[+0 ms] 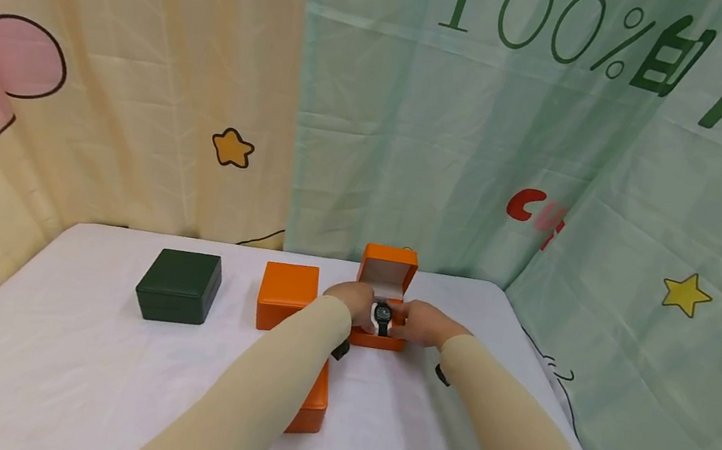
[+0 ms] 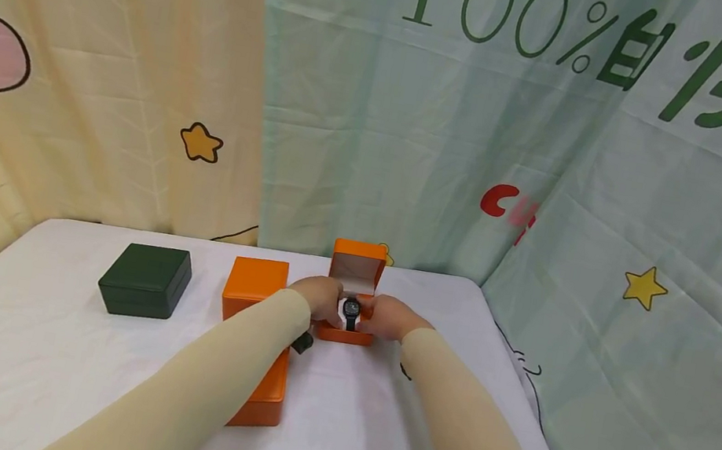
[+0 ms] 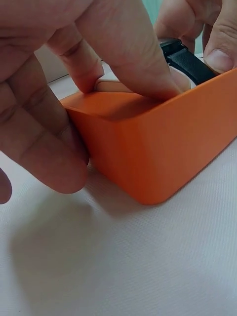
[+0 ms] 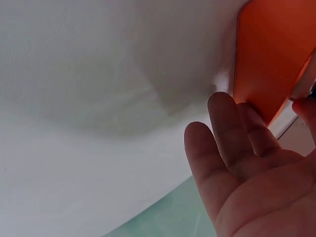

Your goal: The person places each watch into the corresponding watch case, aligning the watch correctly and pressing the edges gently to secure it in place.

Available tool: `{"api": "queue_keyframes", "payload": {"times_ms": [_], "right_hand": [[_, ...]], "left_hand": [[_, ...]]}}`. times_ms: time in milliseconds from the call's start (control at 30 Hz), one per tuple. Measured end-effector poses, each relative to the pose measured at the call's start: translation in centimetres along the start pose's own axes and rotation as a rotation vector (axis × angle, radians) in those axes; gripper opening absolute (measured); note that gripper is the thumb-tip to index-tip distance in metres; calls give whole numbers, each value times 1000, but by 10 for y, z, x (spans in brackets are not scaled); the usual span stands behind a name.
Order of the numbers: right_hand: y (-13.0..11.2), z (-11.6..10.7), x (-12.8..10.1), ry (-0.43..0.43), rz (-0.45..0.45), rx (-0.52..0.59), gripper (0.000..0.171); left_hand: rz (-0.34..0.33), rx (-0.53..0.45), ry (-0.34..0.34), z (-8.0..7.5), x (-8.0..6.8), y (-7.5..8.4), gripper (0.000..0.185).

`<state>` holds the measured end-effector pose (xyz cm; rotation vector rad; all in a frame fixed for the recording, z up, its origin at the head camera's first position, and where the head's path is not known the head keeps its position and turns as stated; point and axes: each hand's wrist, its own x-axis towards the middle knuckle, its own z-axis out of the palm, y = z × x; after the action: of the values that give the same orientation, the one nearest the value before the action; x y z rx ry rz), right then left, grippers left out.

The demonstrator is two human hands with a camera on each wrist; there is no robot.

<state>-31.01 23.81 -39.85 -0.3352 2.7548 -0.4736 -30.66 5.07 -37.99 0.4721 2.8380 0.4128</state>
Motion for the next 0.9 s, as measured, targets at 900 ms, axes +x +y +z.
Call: {"api": "queue_keyframes", "payload": {"times_ms": [900], "right_hand": [[0, 3, 2, -22, 12, 17, 45]], "left_hand": [[-21, -4, -12, -5, -16, 3, 30]]}}
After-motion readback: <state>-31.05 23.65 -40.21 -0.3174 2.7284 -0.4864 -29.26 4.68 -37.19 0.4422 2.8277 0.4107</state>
